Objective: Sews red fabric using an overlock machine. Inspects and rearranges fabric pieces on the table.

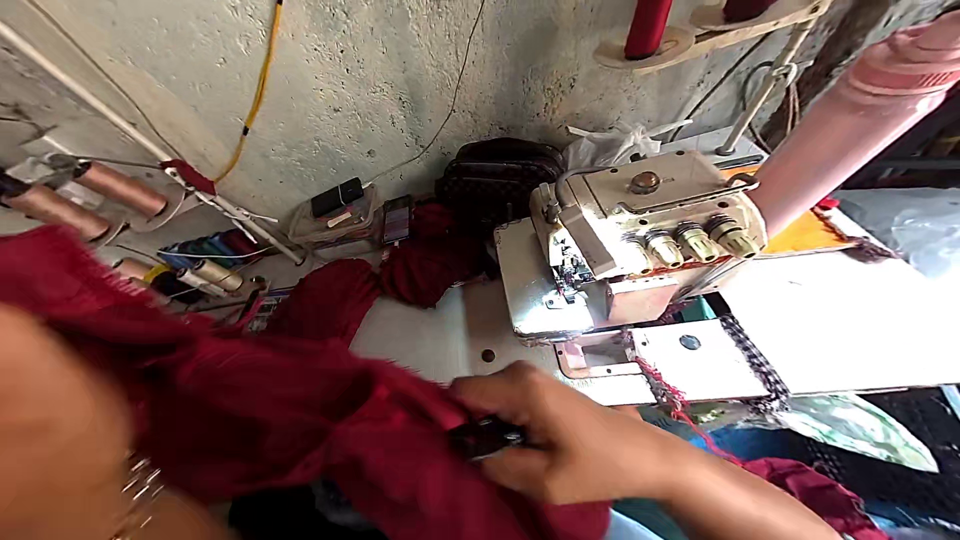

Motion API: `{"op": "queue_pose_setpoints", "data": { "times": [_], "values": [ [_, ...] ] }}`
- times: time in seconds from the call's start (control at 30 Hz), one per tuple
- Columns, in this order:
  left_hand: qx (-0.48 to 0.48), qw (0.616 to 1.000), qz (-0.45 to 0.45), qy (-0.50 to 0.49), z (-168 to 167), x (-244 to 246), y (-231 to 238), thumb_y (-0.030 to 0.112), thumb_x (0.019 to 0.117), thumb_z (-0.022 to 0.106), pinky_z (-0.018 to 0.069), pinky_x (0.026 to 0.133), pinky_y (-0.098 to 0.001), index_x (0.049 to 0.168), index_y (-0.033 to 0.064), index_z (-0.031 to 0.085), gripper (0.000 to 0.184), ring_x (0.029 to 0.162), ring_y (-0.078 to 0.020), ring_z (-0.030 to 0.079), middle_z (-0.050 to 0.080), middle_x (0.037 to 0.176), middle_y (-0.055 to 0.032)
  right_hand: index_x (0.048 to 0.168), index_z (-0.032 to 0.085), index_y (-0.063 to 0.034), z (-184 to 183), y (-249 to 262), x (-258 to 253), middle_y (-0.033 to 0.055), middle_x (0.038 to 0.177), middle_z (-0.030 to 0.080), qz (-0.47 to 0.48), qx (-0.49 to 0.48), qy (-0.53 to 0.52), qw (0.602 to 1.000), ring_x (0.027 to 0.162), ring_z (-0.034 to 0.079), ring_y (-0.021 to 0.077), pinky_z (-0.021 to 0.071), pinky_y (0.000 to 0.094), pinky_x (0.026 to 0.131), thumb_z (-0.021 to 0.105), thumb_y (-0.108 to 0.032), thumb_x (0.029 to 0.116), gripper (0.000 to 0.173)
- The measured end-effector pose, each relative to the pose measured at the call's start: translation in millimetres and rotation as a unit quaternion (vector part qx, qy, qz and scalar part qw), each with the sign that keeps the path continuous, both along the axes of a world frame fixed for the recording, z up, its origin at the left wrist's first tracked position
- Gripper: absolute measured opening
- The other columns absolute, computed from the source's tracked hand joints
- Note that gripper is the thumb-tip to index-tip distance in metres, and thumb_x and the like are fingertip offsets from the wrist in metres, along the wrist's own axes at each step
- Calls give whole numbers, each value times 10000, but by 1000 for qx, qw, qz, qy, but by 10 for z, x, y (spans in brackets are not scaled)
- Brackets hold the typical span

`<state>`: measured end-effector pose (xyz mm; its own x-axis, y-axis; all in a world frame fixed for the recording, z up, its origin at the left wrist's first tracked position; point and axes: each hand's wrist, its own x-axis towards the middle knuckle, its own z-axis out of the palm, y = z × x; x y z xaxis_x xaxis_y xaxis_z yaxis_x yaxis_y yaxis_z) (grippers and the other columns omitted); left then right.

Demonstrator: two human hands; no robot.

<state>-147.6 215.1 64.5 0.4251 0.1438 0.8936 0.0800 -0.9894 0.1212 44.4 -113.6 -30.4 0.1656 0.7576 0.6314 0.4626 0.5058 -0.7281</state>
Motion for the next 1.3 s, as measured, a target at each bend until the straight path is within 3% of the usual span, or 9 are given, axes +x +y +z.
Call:
{"op": "queue_pose_setpoints", "data": {
  "times": [0.17,0.27,0.37,0.43,0.53,0.67,0.9,1.1,1.3],
  "values": [
    [83,982,-139,97,-578,1760,-1323,177,970,491,387,956,-507,988,52,630,187,1037,-285,595,647,1010,-140,986,662,-85,-991,-831,124,33,724,651,-409,-82,-157,895,594,629,135,492,302,485,599,-266,889,215],
    [29,949,-169,264,-1617,2307,-1803,144,890,567,433,903,-608,917,80,736,183,959,-342,670,714,947,-118,1046,700,20,-1856,-1285,-9,173,782,702,-475,-285,-90,828,639,707,369,535,579,513,678,-41,744,309],
    [20,927,-167,335,-2050,2416,-2171,146,891,528,466,868,-573,902,76,738,222,907,-329,682,708,895,-101,1147,695,35,-2284,-1599,-46,236,926,727,-480,-377,-14,792,766,724,451,544,658,617,690,67,759,390],
    [6,924,-170,343,-2049,2401,-2195,166,902,503,460,854,-556,904,79,737,250,901,-318,673,704,890,-94,1180,717,-36,-2266,-1749,43,197,1057,716,-473,-364,40,801,895,723,381,585,610,735,717,-124,876,317],
    [-35,900,-197,387,-1949,2374,-2125,219,921,426,424,877,-568,959,66,730,343,961,-325,655,699,941,-107,1230,727,-90,-1847,-1879,330,110,965,672,-467,-341,119,807,791,624,234,534,466,678,760,-481,830,560],
    [-81,878,-243,405,-1884,2340,-2056,520,970,483,378,946,-569,985,115,742,481,989,-276,636,695,952,-63,1073,761,-99,-1346,-1504,643,-48,876,630,-477,-202,136,844,681,480,-52,391,128,588,668,-322,927,282],
    [-95,880,-267,380,-1860,2314,-1985,347,1023,483,295,1018,-554,964,147,712,310,1029,-196,620,681,964,-23,925,752,-78,-1278,-716,906,6,867,578,-372,-198,120,899,773,527,25,436,190,681,672,-373,957,308],
    [19,931,-139,338,-1738,2207,-2154,434,1031,427,239,1068,-748,905,108,721,457,1070,-301,687,731,948,-65,850,724,-56,-1311,-537,806,25,804,631,-460,-125,81,875,711,562,31,457,185,637,631,-299,977,290],
    [-70,922,-173,340,-2023,2250,-2153,300,1013,433,301,1033,-615,920,139,719,341,1049,-250,650,704,936,-33,844,712,-53,-1511,-495,714,71,797,665,-535,-126,-16,835,662,625,133,496,284,547,652,-288,929,256]
  ]
}}
